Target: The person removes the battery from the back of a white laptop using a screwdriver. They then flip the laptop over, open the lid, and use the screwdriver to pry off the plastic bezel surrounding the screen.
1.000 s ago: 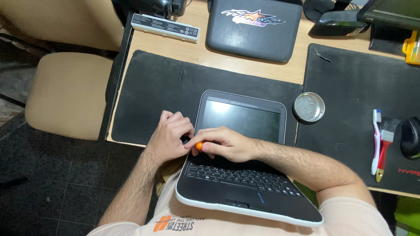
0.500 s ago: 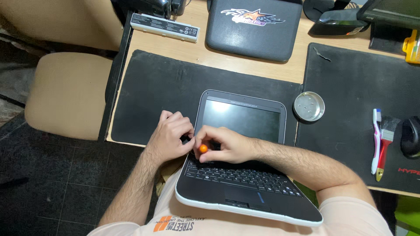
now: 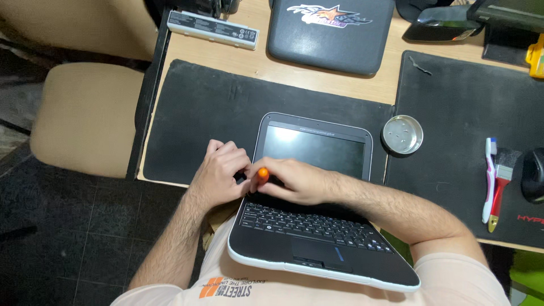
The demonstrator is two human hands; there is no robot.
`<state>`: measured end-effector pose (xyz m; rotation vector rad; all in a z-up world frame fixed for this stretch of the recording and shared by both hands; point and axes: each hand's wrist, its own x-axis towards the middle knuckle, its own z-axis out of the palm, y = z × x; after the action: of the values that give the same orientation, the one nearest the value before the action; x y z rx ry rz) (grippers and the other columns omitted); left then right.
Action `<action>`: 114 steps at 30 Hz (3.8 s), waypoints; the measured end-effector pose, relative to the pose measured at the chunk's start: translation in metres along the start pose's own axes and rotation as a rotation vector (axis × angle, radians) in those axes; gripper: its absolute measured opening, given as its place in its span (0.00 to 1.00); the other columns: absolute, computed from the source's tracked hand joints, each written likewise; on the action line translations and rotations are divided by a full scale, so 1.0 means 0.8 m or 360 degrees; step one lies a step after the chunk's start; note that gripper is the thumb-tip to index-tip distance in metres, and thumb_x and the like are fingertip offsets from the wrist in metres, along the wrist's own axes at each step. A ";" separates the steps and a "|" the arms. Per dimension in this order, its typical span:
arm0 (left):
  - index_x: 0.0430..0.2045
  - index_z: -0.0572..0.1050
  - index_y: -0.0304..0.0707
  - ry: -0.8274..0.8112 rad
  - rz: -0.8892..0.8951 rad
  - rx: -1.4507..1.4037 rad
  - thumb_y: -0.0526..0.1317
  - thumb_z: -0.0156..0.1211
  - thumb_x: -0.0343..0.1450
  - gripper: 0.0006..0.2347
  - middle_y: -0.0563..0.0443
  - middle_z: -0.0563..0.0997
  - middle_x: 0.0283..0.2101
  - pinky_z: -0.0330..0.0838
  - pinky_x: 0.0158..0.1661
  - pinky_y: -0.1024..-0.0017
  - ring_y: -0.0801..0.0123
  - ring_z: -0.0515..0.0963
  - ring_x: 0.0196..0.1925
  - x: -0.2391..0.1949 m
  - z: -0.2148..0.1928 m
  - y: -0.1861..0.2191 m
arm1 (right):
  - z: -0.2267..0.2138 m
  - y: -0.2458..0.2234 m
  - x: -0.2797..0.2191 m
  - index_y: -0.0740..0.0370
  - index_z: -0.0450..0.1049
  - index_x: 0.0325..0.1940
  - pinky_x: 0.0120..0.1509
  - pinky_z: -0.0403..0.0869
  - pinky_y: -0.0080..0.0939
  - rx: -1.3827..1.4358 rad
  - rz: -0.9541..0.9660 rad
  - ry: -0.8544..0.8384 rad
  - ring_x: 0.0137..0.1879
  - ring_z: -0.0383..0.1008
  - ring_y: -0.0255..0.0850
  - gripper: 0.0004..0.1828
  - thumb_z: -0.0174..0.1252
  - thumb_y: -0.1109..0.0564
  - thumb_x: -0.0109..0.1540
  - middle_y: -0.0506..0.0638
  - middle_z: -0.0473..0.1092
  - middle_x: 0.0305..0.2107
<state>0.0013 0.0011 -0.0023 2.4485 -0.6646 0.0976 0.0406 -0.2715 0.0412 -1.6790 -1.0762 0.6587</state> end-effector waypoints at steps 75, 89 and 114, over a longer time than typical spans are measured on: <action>0.21 0.72 0.50 0.0130 0.0069 0.0067 0.43 0.78 0.76 0.17 0.67 0.78 0.26 0.63 0.53 0.56 0.66 0.74 0.34 0.006 0.002 0.016 | -0.122 0.075 -0.276 0.51 0.52 0.54 0.27 0.74 0.34 0.0096 0.0156 0.2182 0.41 0.88 0.51 0.35 0.73 0.78 0.78 0.76 0.83 0.49; 0.34 0.79 0.54 0.0294 0.0170 0.0035 0.51 0.78 0.80 0.12 0.58 0.79 0.37 0.74 0.52 0.55 0.57 0.82 0.46 0.083 0.040 0.013 | -0.139 0.087 -0.287 0.54 0.66 0.67 0.65 0.75 0.57 -0.0933 0.0410 0.1819 0.53 0.79 0.57 0.41 0.91 0.60 0.65 0.59 0.78 0.52; 0.69 0.81 0.35 -0.0833 0.0291 -0.0115 0.47 0.62 0.88 0.18 0.43 0.76 0.55 0.81 0.61 0.50 0.47 0.83 0.61 0.284 0.131 0.110 | -0.141 0.100 -0.290 0.63 0.80 0.55 0.74 0.69 0.52 -0.0739 0.0083 0.1886 0.60 0.70 0.51 0.20 0.53 0.47 0.89 0.57 0.66 0.51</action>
<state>0.1486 -0.2191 0.0070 2.3456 -1.0924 -0.5031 0.0546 -0.5370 -0.0080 -2.0090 -0.3018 -0.6060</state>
